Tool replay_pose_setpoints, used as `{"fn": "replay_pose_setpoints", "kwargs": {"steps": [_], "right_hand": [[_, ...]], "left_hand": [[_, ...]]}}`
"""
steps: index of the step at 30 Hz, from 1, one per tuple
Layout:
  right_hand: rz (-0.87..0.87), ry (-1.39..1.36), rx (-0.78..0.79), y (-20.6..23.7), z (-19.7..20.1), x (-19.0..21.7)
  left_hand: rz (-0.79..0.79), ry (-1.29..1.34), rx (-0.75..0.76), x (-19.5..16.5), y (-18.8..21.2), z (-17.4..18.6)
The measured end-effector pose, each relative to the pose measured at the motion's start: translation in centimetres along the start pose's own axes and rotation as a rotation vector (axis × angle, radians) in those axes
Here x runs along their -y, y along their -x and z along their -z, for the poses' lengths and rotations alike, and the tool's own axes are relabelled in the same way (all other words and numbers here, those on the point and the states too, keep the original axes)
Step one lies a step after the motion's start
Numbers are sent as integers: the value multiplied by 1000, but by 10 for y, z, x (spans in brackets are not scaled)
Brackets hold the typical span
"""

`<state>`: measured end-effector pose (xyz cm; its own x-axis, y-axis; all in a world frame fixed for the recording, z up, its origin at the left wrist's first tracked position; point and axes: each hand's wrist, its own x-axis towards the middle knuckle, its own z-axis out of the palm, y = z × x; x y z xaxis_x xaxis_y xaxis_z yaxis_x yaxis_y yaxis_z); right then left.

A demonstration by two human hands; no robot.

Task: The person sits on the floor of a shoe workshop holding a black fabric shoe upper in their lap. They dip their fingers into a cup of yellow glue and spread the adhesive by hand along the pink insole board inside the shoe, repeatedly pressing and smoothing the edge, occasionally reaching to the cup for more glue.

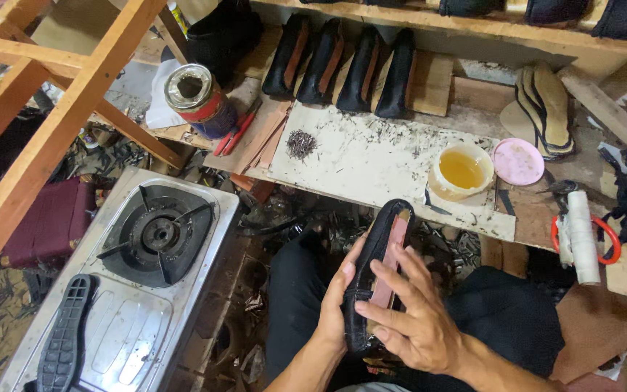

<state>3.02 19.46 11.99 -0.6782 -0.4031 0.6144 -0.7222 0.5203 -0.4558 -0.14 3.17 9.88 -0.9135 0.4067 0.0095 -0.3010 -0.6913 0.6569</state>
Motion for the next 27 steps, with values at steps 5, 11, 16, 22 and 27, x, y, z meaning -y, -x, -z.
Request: {"fn": "replay_pose_setpoints", "kwargs": {"steps": [5,11,16,22,27], "right_hand": [[-47,29,-10,-5,2,0],[35,12,51,-2,12,-12],[-404,318,0,-21,46,-92],[-492,632,125,-44,73,-167],[-506,628,52,-31,74,-179]], "left_hand": [[42,43,1,1,1,-1],[124,96,-65,4,3,12],[140,62,-134,9,16,25],[131,102,-170,21,20,33],[109,167,-179,23,16,41]]}}
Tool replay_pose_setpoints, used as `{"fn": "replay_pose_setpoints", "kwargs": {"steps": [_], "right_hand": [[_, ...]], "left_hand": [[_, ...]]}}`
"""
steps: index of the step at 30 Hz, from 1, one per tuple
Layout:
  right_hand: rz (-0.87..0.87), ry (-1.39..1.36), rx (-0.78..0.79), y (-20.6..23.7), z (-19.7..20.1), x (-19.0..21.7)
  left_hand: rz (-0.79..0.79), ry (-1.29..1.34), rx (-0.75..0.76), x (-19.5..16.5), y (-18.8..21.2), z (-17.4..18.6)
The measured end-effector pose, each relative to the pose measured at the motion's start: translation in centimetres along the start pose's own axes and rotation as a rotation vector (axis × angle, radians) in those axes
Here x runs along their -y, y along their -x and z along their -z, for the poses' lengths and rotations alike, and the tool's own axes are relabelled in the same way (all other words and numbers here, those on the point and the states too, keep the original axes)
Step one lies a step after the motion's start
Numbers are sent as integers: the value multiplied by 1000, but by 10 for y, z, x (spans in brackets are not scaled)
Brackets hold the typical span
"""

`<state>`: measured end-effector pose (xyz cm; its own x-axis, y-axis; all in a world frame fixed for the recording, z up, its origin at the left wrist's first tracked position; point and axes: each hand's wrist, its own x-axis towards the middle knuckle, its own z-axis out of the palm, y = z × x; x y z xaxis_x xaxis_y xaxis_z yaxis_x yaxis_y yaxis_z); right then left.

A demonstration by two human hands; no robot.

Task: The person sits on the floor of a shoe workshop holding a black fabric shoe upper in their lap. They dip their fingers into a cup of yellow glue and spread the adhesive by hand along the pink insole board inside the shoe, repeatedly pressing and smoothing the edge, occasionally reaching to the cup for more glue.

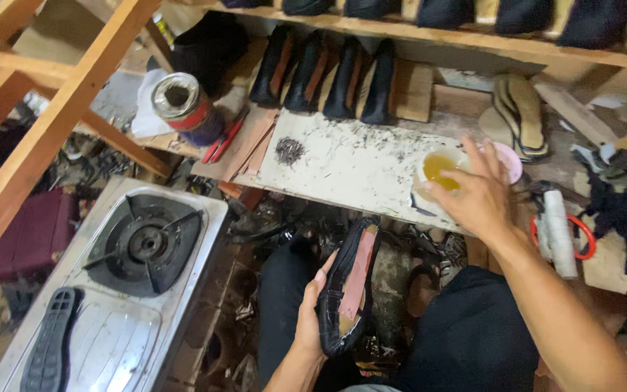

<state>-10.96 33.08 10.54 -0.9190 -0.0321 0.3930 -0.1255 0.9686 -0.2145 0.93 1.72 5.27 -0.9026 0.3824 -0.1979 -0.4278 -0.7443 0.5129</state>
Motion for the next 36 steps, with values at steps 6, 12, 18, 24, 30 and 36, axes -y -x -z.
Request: {"fn": "replay_pose_setpoints", "kwargs": {"steps": [6,12,18,24,30,36], "right_hand": [[59,-551,4,64,26,77],[595,-694,63,133,32,158],[585,-616,53,128,36,156],[393,-592,13,113,32,152],[679,-656,-25,117,30,150],[565,-613,35,121,32,152]], "left_hand": [[34,6,-36,-2,-10,-6],[48,8,54,-2,-11,-18],[21,2,70,-1,-9,-19],[59,-26,36,4,-8,-21],[55,-3,88,2,-8,-18],[109,-9,24,8,-9,-14]]}}
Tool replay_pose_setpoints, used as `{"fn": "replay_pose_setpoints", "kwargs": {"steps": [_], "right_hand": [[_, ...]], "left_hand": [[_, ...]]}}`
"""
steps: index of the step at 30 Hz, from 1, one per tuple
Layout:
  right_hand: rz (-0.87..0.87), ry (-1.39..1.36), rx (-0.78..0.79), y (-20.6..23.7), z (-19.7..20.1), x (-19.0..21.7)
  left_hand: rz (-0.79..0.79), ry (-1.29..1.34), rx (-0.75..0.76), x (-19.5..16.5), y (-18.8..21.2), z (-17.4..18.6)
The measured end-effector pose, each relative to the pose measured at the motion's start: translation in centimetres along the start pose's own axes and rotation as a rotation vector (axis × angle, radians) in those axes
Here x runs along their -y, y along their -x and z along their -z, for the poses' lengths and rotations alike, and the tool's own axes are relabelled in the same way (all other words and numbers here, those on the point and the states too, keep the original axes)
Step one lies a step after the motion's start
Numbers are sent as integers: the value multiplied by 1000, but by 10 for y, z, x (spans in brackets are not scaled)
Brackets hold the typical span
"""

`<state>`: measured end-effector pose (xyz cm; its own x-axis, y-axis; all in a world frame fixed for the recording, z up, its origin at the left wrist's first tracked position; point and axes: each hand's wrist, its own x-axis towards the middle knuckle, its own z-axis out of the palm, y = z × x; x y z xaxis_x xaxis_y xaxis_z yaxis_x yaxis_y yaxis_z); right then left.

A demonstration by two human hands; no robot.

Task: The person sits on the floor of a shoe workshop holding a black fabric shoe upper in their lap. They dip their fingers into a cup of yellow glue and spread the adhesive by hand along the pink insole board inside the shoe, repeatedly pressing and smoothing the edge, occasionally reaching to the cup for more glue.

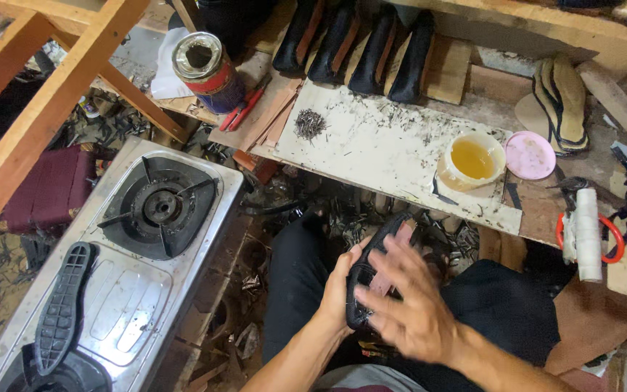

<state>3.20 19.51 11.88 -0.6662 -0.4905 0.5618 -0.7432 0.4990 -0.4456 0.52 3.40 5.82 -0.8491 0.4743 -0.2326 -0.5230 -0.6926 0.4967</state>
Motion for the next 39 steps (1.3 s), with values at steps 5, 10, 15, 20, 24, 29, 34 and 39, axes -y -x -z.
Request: {"fn": "replay_pose_setpoints", "kwargs": {"steps": [5,10,15,20,24,29,34,39], "right_hand": [[15,0,-17,3,0,3],[110,4,10,2,-1,1],[128,95,17,4,-2,-4],[228,136,-2,9,-5,-7],[239,155,6,12,-8,-6],[189,85,-12,18,-1,4],[47,29,-25,21,-1,17],[97,-11,-71,16,-2,21]], "left_hand": [[89,126,-61,9,-4,11],[204,190,-74,15,-7,24],[325,167,-369,16,-7,25],[409,301,-191,15,-5,28],[389,204,-276,18,-8,32],[279,229,-65,14,-4,22],[-1,-94,9,-3,3,-2],[-109,-289,25,-19,9,-18]]}}
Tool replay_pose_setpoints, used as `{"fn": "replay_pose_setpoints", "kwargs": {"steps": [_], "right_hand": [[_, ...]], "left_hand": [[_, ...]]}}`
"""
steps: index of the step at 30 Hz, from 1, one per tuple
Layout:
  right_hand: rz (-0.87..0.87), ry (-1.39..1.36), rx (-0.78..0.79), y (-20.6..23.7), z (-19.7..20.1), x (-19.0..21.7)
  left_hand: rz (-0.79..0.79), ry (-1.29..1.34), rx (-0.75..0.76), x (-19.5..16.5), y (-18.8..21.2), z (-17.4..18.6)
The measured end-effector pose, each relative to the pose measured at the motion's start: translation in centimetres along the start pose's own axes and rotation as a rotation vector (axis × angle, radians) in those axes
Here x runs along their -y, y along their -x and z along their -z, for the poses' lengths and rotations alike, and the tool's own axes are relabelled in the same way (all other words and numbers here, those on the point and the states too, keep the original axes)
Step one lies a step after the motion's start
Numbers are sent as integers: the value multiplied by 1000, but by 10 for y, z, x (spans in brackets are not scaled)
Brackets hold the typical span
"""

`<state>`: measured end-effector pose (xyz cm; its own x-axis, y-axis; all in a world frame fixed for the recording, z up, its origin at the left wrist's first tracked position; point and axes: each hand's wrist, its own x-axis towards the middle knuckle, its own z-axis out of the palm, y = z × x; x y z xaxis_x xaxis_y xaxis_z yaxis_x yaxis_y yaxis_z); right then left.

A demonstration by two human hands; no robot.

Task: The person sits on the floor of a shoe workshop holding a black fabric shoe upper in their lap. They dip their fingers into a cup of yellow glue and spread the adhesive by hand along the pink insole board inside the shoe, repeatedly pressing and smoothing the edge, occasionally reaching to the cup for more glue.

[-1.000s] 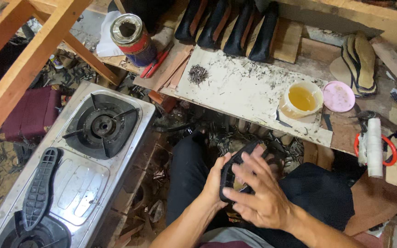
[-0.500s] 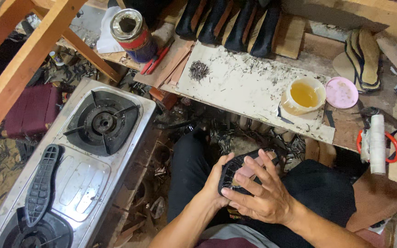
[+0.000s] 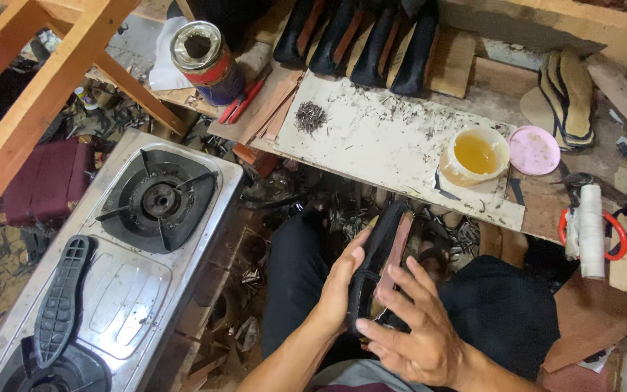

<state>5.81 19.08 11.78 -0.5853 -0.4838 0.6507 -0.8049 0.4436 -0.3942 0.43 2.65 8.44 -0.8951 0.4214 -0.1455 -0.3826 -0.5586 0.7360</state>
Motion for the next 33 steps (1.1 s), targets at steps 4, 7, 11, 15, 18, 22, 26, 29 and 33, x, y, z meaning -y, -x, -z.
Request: {"fn": "replay_pose_setpoints", "kwargs": {"steps": [4,7,11,15,18,22,26,29,33], "right_hand": [[-165,80,-63,-7,3,-4],[-78,67,-79,-10,5,-4],[-148,108,-91,-11,6,-1],[-47,81,-78,-11,8,4],[-215,141,-101,-12,9,6],[-109,109,-112,-12,10,4],[-208,146,-156,-10,13,1],[-137,126,-149,-10,15,-1],[-247,163,-200,-15,20,-16]], "left_hand": [[-115,-63,64,0,3,0],[-193,-365,12,2,3,5],[-217,-338,62,5,9,8],[-264,-374,94,3,12,7],[-279,-384,100,-2,15,3],[-301,-374,136,-9,18,-1],[-346,-435,150,-13,23,-4],[-340,-423,167,-13,26,-6],[-345,-382,217,-12,30,-5]]}}
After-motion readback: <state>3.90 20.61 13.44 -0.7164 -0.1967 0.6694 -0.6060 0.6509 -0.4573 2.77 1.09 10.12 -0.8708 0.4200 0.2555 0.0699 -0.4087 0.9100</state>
